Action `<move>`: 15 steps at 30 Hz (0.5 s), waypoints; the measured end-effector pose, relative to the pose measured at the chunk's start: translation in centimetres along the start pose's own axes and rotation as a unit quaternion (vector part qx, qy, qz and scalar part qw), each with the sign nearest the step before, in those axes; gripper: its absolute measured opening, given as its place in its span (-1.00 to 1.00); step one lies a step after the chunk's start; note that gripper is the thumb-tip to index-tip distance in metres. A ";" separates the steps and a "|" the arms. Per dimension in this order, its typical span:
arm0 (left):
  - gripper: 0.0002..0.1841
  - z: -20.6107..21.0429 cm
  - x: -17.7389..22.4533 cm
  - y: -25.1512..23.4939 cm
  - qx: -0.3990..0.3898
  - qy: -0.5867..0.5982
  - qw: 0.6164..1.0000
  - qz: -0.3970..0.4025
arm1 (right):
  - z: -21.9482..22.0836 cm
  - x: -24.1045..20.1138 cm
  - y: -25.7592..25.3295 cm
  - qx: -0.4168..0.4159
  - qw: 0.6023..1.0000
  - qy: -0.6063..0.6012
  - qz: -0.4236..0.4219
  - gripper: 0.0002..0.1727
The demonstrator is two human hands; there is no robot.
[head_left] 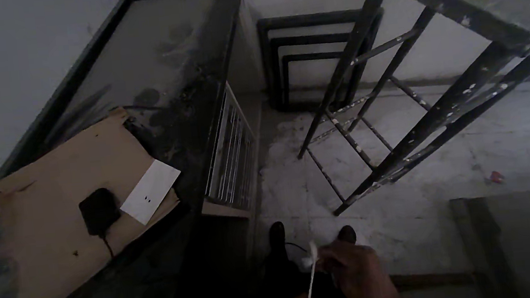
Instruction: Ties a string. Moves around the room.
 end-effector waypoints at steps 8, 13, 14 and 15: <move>-0.75 -1.2 0.1 -8.7 0.067 0.129 0.989 -0.003 | -2.7 2.5 0.0 -0.018 0.989 -0.049 0.142 -0.91; -0.88 -1.0 -0.6 -9.3 0.048 0.077 0.995 0.034 | -2.0 5.0 1.3 -0.076 0.918 -0.282 0.267 -0.87; -0.90 -1.1 -0.7 -9.3 0.074 0.080 0.993 0.042 | -2.0 5.4 1.8 -0.110 0.898 -0.316 0.287 -0.83; -0.92 -1.3 -0.9 -9.2 0.108 0.091 0.989 0.039 | -2.0 5.8 2.4 -0.141 0.884 -0.324 0.305 -0.78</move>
Point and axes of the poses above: each hand's wrist, its own y-axis away from the middle knuckle, its own z-axis out of the palm, x = y × z, the point moved 5 cm from there along -y, towards the middle knuckle, and after that the axes turned 15 degrees about z, right-handed, at the moved point
